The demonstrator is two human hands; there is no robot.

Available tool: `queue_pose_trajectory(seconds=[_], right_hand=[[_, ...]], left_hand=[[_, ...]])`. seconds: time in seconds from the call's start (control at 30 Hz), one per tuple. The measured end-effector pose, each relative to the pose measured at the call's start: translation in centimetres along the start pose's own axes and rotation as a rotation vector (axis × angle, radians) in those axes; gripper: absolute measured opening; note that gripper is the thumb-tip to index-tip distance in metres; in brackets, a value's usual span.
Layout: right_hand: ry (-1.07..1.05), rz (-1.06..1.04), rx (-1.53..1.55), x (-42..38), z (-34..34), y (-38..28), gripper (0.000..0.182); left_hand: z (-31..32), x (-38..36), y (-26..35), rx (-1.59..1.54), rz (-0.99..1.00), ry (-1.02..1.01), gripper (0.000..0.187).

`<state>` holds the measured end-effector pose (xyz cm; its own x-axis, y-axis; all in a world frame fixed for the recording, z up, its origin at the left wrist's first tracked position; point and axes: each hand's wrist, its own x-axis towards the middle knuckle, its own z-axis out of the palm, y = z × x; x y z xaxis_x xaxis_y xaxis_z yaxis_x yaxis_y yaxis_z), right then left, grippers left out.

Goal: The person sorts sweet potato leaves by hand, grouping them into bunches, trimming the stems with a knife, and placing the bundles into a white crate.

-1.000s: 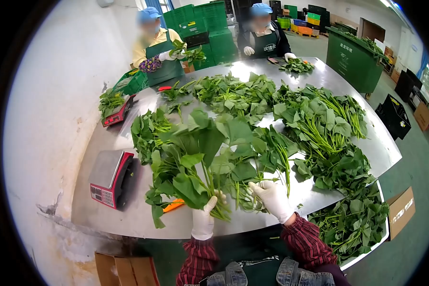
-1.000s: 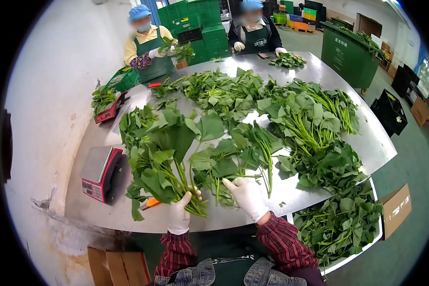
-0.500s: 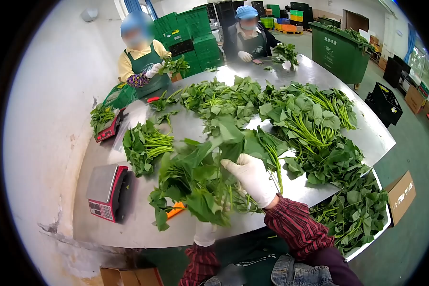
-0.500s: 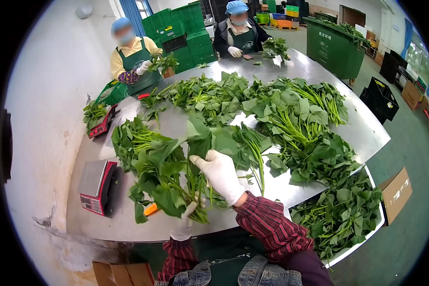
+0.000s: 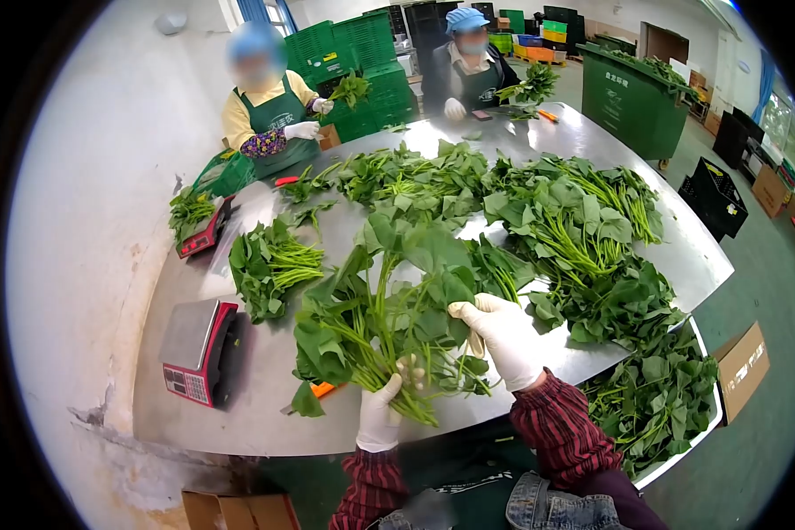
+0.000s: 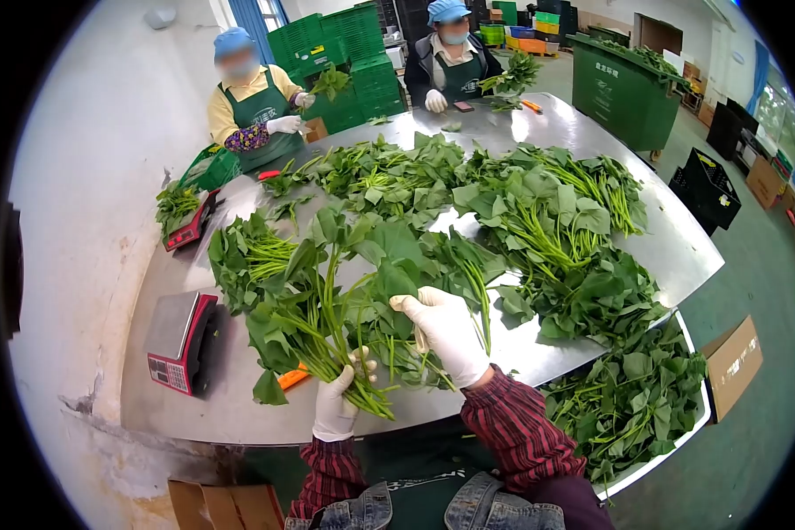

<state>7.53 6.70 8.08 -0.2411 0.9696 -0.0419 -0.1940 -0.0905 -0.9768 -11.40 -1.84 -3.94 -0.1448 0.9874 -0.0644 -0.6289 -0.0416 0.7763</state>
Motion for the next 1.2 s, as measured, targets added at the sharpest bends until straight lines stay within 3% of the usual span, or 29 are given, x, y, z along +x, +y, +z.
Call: queue_pose_trajectory(seconds=[0.13, 0.23, 0.27, 0.33, 0.47, 0.53, 0.6, 0.63, 0.67, 0.77, 0.87, 1.0, 1.07, 1.1, 1.2], right_hand=[[-0.013, 0.12, -0.177, -0.4, 0.2, 0.2, 0.028], [-0.175, 0.082, -0.274, -0.5, 0.0, 3.0, 0.032], [-0.196, 0.084, -0.456, -0.8, 0.0, 3.5, 0.034], [-0.262, -0.29, -0.613, -1.1, -0.3, 6.1, 0.032], [-0.33, -0.237, -0.799, -2.1, -1.0, 8.3, 0.037], [-0.223, -0.33, -0.957, -1.7, -1.7, 9.7, 0.036], [-0.085, -0.414, -0.882, -1.1, -2.4, 9.8, 0.036], [-0.009, -0.272, -0.896, -1.9, -2.1, 6.9, 0.041], [0.18, -0.476, -0.89, -1.8, -2.2, 6.7, 0.04], [0.283, -0.442, -0.677, -1.2, -2.8, 6.3, 0.039], [0.346, -0.507, -1.038, -0.5, -4.4, 7.5, 0.029], [0.36, -0.216, -1.382, 1.5, -8.3, 14.2, 0.035], [0.367, -0.217, -1.473, 1.9, -10.0, 16.5, 0.033], [0.369, -0.222, -1.56, 2.2, -10.6, 17.4, 0.031], [0.393, -0.045, -1.397, 3.6, -12.0, 19.4, 0.024]], left_hand=[[0.5, 0.1, 0.3, -0.086, -0.01, 0.018, 0.026], [0.4, 0.0, 0.2, -0.107, -0.012, 0.024, 0.025], [0.2, 0.0, 0.2, -0.112, -0.005, 0.022, 0.026], [0.6, 0.1, 0.3, -0.135, 0.002, 0.038, 0.027], [0.7, 0.2, 0.4, -0.169, 0.068, -0.001, 0.031], [0.8, 0.1, 0.4, -0.184, 0.063, -0.005, 0.032], [0.7, -0.1, 0.5, -0.043, 0.026, 0.003, 0.03], [0.8, -0.2, 0.6, -0.043, 0.022, 0.002, 0.03], [0.9, -0.2, 0.7, -0.02, 0.022, 0.019, 0.03], [0.8, -0.3, 0.7, -0.032, 0.06, 0.028, 0.03], [0.9, -0.2, 0.3, -0.149, 0.205, 0.032, 0.038], [0.9, -0.2, 1.4, -0.317, 0.232, -0.074, 0.043], [-0.2, -0.2, 1.0, -0.453, 0.131, -0.033, 0.04], [-0.4, -0.1, 0.9, -0.486, 0.12, -0.093, 0.027], [-0.4, -0.1, 0.6, -0.473, 0.13, -0.102, 0.021]])
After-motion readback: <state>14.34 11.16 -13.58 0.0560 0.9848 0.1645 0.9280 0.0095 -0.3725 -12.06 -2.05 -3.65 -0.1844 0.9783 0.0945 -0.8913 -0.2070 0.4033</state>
